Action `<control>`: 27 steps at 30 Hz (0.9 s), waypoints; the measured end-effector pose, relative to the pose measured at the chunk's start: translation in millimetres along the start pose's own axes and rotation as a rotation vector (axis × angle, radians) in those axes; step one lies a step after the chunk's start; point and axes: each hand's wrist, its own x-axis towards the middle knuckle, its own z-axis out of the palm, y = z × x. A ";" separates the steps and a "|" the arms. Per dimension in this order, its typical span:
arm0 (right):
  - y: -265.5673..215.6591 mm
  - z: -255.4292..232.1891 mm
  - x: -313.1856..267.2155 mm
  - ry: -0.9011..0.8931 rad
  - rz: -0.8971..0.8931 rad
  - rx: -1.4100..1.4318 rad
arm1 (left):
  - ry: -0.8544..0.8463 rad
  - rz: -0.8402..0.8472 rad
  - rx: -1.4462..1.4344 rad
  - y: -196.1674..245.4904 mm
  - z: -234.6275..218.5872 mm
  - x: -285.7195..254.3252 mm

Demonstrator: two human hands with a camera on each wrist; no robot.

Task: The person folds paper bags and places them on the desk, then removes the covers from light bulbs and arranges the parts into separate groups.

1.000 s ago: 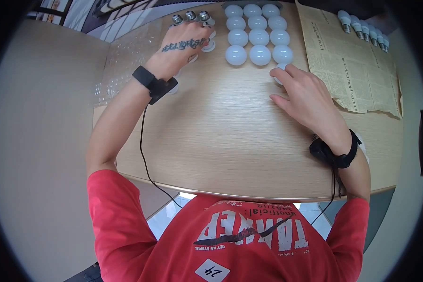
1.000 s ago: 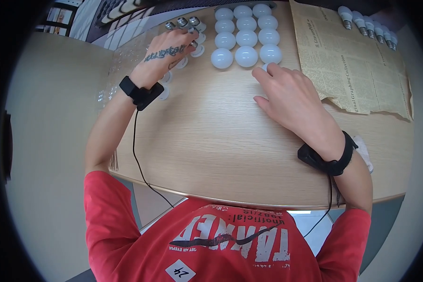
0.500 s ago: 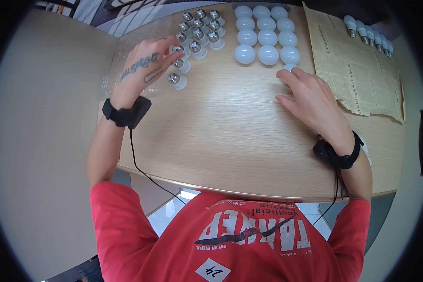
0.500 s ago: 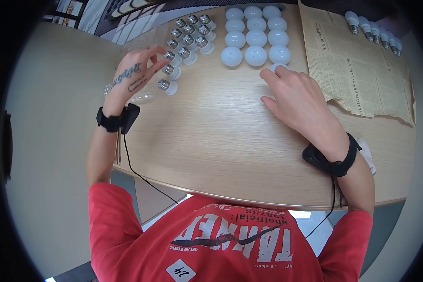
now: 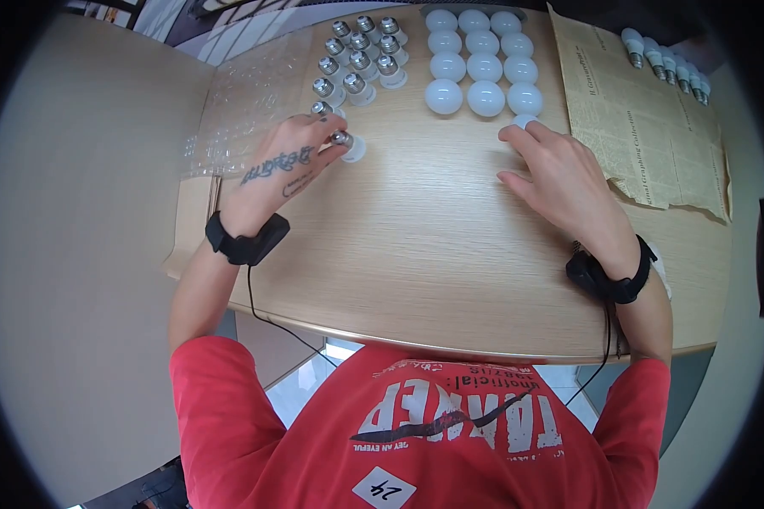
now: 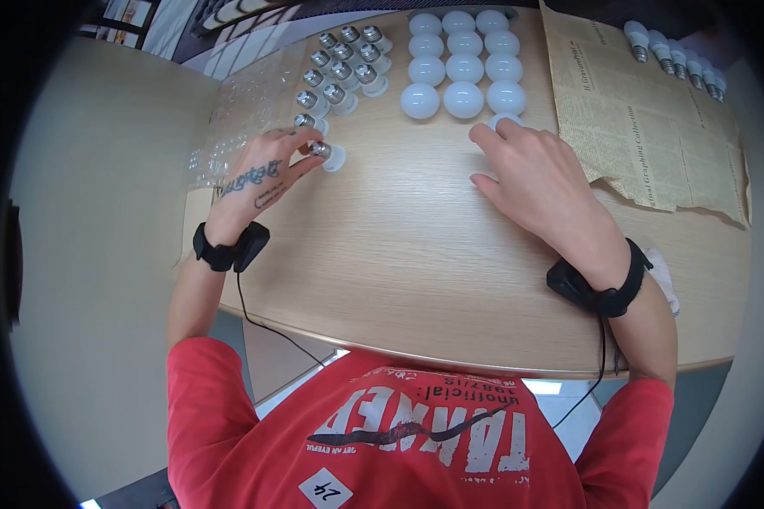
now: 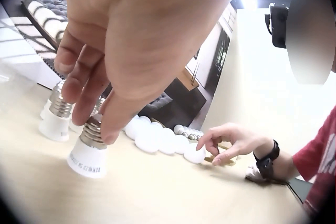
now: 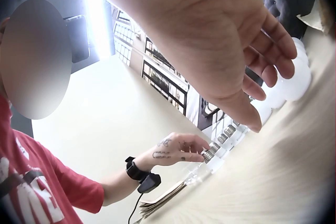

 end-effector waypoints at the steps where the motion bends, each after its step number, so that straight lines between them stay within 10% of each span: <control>1: 0.3 0.4 0.1 -0.001 0.000 0.001 | 0.027 0.018 0.003 -0.2 4.7 4.5; 19: 7.6 -3.8 0.1 0.001 -0.031 0.031 | 0.160 -0.002 0.070 29.5 -2.0 25.9; 27: 76.1 -74.5 28.7 0.176 0.183 0.074 | 0.036 0.130 -0.406 66.9 28.7 13.7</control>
